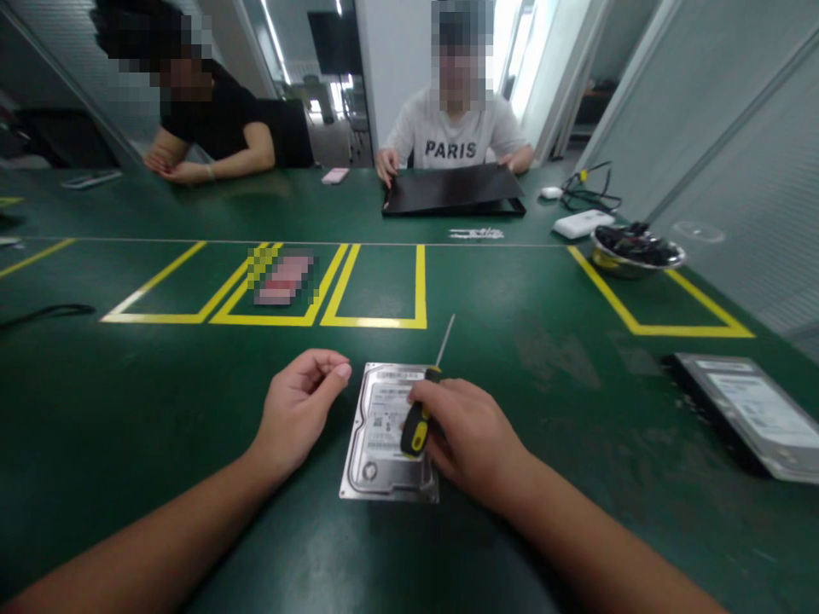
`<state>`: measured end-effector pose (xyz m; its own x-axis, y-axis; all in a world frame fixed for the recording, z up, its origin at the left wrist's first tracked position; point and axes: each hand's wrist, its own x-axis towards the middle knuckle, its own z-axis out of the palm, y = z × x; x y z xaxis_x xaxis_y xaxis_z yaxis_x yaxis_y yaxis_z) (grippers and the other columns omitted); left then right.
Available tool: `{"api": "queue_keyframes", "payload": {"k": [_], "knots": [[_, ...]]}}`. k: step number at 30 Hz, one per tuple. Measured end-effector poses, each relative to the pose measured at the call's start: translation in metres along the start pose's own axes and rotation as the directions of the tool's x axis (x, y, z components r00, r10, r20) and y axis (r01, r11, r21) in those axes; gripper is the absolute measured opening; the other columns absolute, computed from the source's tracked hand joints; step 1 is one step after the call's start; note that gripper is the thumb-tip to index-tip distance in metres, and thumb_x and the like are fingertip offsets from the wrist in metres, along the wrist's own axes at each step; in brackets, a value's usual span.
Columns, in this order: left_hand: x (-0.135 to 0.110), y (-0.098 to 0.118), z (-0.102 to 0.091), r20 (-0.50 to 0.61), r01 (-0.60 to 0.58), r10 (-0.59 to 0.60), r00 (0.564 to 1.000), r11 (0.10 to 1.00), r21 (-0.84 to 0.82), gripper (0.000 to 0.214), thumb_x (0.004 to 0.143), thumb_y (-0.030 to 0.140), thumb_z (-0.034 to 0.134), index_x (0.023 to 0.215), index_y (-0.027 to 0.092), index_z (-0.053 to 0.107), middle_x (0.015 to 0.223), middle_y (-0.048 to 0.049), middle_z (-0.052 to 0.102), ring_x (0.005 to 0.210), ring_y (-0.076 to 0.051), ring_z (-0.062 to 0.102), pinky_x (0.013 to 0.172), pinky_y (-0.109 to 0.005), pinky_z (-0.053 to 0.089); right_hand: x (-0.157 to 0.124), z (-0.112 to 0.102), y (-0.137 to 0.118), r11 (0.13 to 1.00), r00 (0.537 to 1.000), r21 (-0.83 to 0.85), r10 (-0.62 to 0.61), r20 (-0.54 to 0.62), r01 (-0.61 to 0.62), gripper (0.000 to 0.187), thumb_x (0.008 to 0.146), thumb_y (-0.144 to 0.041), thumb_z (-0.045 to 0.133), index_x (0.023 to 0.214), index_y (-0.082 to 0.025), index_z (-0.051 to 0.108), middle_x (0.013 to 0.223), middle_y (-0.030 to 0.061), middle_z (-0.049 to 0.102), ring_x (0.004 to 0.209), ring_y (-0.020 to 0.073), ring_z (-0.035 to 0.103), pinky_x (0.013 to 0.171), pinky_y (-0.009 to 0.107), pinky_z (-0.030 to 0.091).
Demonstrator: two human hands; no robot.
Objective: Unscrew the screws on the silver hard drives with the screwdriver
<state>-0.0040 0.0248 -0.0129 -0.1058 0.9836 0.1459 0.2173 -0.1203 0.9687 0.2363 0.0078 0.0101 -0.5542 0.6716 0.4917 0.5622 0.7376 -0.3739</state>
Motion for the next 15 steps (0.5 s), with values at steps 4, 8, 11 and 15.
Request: {"api": "queue_keyframes", "payload": {"k": [4,8,11,15], "knots": [[0.002,-0.002,-0.001,-0.01,-0.015,0.015,1.0,1.0,0.003,0.015,0.089,0.031,0.064,0.087,0.017,0.063,0.069,0.0029,0.057,0.065,-0.011,0.053,0.062,-0.022,0.042,-0.001,0.004,-0.01,0.969,0.975,-0.122,-0.205,0.084,0.215,0.015,0.093,-0.016,0.049,0.106,-0.017,0.056,0.094,0.0135,0.072,0.08,0.023,0.068,0.07,0.038,0.057],[0.004,-0.003,-0.001,-0.009,-0.013,0.013,1.0,1.0,-0.027,0.014,0.087,0.031,0.067,0.087,0.017,0.064,0.07,0.0027,0.059,0.065,-0.011,0.054,0.063,-0.022,0.043,-0.006,0.005,-0.025,0.977,0.955,-0.097,-0.159,0.25,0.188,0.02,0.094,-0.02,0.051,0.113,-0.021,0.058,0.113,0.0135,0.071,0.122,0.0333,0.06,0.106,0.061,0.044],[0.006,-0.004,-0.001,-0.006,0.008,-0.009,1.0,0.998,-0.06,0.015,0.085,0.029,0.071,0.091,0.016,0.066,0.075,0.0014,0.064,0.069,-0.011,0.058,0.066,-0.022,0.046,-0.008,0.005,-0.034,0.998,0.921,-0.058,0.004,0.391,0.021,0.034,0.092,-0.042,0.056,0.122,-0.025,0.055,0.133,0.0117,0.064,0.14,0.0406,0.041,0.112,0.075,0.023],[0.01,-0.005,-0.002,-0.01,0.006,-0.007,1.0,0.998,-0.061,0.018,0.084,0.027,0.071,0.097,0.016,0.068,0.081,-0.0001,0.067,0.073,-0.012,0.061,0.07,-0.023,0.048,-0.009,0.007,-0.039,0.998,0.883,-0.058,0.057,0.465,-0.034,0.041,0.092,-0.045,0.055,0.127,-0.025,0.052,0.149,0.0123,0.051,0.147,0.0442,0.026,0.111,0.077,0.023]]}}
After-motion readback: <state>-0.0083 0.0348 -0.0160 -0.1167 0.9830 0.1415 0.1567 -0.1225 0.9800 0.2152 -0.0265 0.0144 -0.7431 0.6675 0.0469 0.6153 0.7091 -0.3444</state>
